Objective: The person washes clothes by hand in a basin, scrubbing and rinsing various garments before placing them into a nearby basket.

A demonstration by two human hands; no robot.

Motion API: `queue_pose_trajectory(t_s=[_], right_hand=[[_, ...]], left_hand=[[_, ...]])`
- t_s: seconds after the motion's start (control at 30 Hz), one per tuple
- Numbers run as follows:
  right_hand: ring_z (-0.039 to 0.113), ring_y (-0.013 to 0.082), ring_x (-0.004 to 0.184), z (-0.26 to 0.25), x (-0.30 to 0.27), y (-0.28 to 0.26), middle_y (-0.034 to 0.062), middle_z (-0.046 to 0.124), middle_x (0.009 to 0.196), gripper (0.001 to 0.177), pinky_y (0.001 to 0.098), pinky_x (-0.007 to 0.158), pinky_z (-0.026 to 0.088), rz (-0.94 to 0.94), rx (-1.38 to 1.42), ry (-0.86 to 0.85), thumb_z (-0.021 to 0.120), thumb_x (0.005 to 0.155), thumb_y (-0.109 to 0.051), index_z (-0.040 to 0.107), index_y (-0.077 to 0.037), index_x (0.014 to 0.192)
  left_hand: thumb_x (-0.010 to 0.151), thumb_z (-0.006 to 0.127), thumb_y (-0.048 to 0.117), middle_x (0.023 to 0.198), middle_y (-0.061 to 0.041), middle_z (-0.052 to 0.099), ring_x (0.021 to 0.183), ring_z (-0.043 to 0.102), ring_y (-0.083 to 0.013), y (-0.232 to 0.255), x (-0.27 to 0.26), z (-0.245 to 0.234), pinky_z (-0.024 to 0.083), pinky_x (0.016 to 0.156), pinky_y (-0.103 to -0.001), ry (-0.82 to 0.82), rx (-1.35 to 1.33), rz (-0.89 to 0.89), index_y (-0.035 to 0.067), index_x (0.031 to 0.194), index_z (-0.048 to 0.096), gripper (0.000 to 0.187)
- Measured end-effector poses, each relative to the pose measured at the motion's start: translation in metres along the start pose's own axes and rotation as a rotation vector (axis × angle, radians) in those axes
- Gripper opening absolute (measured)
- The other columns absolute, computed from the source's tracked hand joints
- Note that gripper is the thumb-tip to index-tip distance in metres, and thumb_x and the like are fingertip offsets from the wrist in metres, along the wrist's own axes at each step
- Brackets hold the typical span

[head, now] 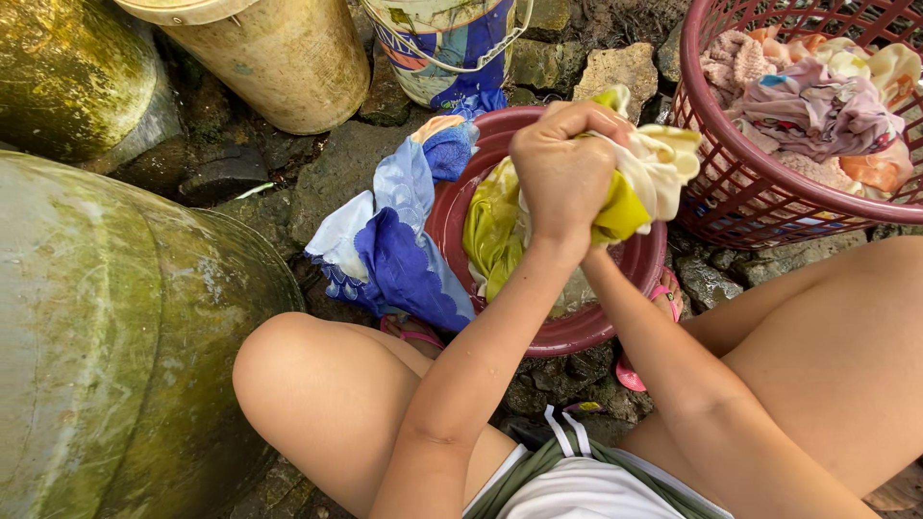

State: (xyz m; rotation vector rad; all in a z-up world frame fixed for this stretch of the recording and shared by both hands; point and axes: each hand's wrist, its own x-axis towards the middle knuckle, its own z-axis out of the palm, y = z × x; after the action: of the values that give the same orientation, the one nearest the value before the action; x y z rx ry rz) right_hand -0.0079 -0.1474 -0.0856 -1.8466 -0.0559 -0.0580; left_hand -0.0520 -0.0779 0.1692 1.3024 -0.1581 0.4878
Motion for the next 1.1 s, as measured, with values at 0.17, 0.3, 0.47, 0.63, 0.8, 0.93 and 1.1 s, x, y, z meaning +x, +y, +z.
queue_pose_trajectory(t_s=[0.17, 0.3, 0.47, 0.63, 0.8, 0.93, 1.1], right_hand=[[0.005, 0.045, 0.121, -0.051, 0.039, -0.045, 0.0259, 0.009, 0.135, 0.11, 0.0548, 0.097, 0.008, 0.148, 0.656, 0.277, 0.076, 0.059, -0.051, 0.011, -0.01, 0.137], [0.009, 0.0432, 0.119, -0.086, 0.048, -0.061, 0.0245, 0.013, 0.133, 0.103, 0.0554, 0.096, 0.01, 0.203, 0.813, 0.263, 0.071, 0.062, -0.051, 0.014, -0.01, 0.136], [0.015, 0.041, 0.117, -0.08, 0.05, -0.072, 0.0228, 0.018, 0.131, 0.094, 0.0561, 0.094, 0.012, 0.198, 0.857, 0.197, 0.064, 0.065, -0.052, 0.018, -0.01, 0.134], [0.02, 0.0387, 0.115, -0.06, 0.044, -0.09, 0.021, 0.023, 0.129, 0.085, 0.0569, 0.092, 0.015, 0.174, 0.847, 0.097, 0.058, 0.069, -0.053, 0.021, -0.01, 0.133], [0.025, 0.0365, 0.113, -0.039, 0.008, -0.096, 0.0193, 0.028, 0.127, 0.078, 0.0576, 0.091, 0.018, 0.137, 0.723, -0.088, 0.051, 0.073, -0.054, 0.025, -0.01, 0.131], [0.029, 0.0347, 0.111, -0.019, -0.028, -0.093, 0.0179, 0.031, 0.125, 0.072, 0.0582, 0.089, 0.02, 0.113, 0.666, -0.182, 0.046, 0.076, -0.054, 0.028, -0.01, 0.13], [0.034, 0.0324, 0.108, -0.06, -0.009, -0.083, 0.0161, 0.036, 0.123, 0.067, 0.0589, 0.088, 0.022, 0.076, 0.694, 0.07, 0.04, 0.079, -0.055, 0.032, -0.01, 0.128]], left_hand=[[0.059, 0.045, -0.01, 0.065, -0.006, 0.063, 0.062, 0.056, -0.0124, -0.055, 0.024, -0.061, 0.044, 0.065, -0.022, 0.118, 0.123, -0.114, 0.002, 0.061, 0.062, 0.02], [0.063, 0.061, 0.003, 0.092, -0.011, 0.066, 0.09, 0.061, -0.0205, -0.116, 0.032, -0.129, 0.046, 0.083, -0.031, -0.306, 0.507, -0.329, 0.005, 0.081, 0.062, 0.019], [0.047, 0.088, 0.027, 0.145, -0.011, -0.021, 0.133, -0.017, -0.0294, -0.107, 0.007, -0.135, 0.005, 0.099, -0.065, -0.748, 1.21, -0.717, 0.028, 0.142, -0.005, 0.133], [0.033, 0.086, 0.047, 0.145, -0.01, -0.031, 0.13, -0.027, -0.0321, -0.145, -0.043, -0.127, 0.005, 0.097, -0.066, -0.914, 1.171, -0.708, 0.021, 0.14, -0.014, 0.149], [0.038, 0.087, 0.051, 0.145, -0.013, 0.016, 0.135, 0.015, -0.0279, -0.256, -0.088, -0.121, 0.018, 0.112, -0.039, -0.537, 0.345, -0.727, 0.011, 0.139, 0.01, 0.133], [0.042, 0.084, 0.051, 0.145, -0.014, 0.017, 0.135, 0.016, -0.0287, -0.276, -0.104, -0.111, 0.019, 0.111, -0.04, -0.084, -0.184, -0.914, 0.01, 0.139, 0.01, 0.129], [0.046, 0.082, 0.051, 0.144, -0.015, 0.018, 0.133, 0.017, -0.0297, -0.247, -0.071, -0.086, 0.021, 0.109, -0.041, 0.033, -0.41, -0.819, 0.01, 0.139, 0.011, 0.124]])
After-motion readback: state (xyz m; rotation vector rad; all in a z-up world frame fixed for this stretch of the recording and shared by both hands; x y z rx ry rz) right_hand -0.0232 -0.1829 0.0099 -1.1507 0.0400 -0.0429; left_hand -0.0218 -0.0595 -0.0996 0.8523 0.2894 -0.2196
